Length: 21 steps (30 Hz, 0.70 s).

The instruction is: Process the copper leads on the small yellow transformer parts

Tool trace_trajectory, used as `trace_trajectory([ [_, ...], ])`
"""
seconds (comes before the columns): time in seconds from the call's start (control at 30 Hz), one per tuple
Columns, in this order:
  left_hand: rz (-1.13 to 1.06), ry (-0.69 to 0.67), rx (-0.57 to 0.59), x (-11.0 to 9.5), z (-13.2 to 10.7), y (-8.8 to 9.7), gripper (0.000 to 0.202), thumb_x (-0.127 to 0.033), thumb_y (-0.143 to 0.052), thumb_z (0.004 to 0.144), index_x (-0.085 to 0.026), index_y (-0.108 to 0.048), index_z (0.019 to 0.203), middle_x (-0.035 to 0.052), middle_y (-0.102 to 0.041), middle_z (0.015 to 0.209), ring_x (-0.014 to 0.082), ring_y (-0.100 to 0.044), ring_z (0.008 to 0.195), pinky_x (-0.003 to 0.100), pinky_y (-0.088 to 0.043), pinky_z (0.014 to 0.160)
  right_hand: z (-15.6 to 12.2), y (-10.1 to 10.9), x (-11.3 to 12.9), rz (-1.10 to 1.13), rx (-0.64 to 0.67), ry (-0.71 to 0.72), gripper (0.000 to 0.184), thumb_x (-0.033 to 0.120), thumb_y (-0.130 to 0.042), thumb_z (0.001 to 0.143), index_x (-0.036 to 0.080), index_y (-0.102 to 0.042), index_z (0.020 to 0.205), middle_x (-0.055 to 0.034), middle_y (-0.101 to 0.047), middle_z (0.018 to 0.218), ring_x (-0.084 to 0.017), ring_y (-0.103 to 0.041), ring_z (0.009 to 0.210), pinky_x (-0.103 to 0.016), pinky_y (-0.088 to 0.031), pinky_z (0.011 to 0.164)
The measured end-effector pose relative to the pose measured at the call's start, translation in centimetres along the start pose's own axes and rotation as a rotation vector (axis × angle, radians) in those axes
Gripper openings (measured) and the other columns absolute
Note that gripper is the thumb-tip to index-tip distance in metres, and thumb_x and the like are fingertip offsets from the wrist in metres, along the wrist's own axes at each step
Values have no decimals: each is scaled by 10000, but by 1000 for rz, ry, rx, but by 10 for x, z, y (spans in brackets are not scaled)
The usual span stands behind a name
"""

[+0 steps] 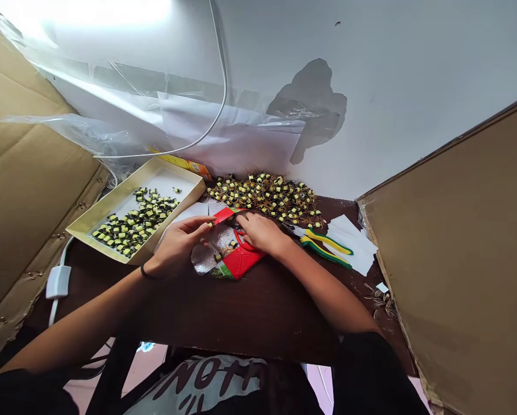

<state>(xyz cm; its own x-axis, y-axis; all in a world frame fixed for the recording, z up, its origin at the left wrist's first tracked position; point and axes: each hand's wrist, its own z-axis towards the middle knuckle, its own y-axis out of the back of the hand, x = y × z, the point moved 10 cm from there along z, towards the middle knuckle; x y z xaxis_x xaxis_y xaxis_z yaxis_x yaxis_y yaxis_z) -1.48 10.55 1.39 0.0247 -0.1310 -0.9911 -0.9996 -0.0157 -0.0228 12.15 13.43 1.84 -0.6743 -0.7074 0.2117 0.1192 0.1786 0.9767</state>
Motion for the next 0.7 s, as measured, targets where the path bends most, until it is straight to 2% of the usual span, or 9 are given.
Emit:
trace_trajectory([
  [0.1,20,28,-2,5,2,0,492,-507,-760,661,-145,-738,993,91,-719,960,162,-611,740,238,-504,560,1,0,1,-6,4,73,443,120,-590,831,153,-533,1269,-121,-656,1005,-212,-603,872,-299,-469,734],
  [0.23,48,63,-10,8,2,2,499,-519,-758,655,-153,-744,994,82,-724,949,150,-597,725,241,-498,594,-6,17,-4,109,-30,170,575,137,-602,824,199,-464,1379,-81,-687,955,-187,-608,805,-283,-462,723],
  [0.43,98,94,12,8,0,-2,506,-531,-743,667,-143,-745,991,69,-727,864,157,-605,726,265,-485,665,-15,43,-8,181,-25,144,499,163,-540,872,173,-497,1369,-110,-675,1056,-181,-605,871,-286,-455,781],
  [0.6,95,62,15,8,1,-2,479,-509,-741,679,-136,-732,979,78,-720,900,162,-606,753,266,-473,689,-14,44,-1,218,21,146,457,168,-572,853,175,-562,1310,-92,-669,1018,-169,-590,865,-270,-445,797],
  [0.7,119,36,18,7,2,-2,478,-517,-720,700,-136,-719,988,79,-714,924,158,-600,755,260,-470,687,-15,41,-7,193,31,105,464,195,-619,830,171,-578,1292,-99,-625,1011,-170,-568,849,-266,-449,766],
])
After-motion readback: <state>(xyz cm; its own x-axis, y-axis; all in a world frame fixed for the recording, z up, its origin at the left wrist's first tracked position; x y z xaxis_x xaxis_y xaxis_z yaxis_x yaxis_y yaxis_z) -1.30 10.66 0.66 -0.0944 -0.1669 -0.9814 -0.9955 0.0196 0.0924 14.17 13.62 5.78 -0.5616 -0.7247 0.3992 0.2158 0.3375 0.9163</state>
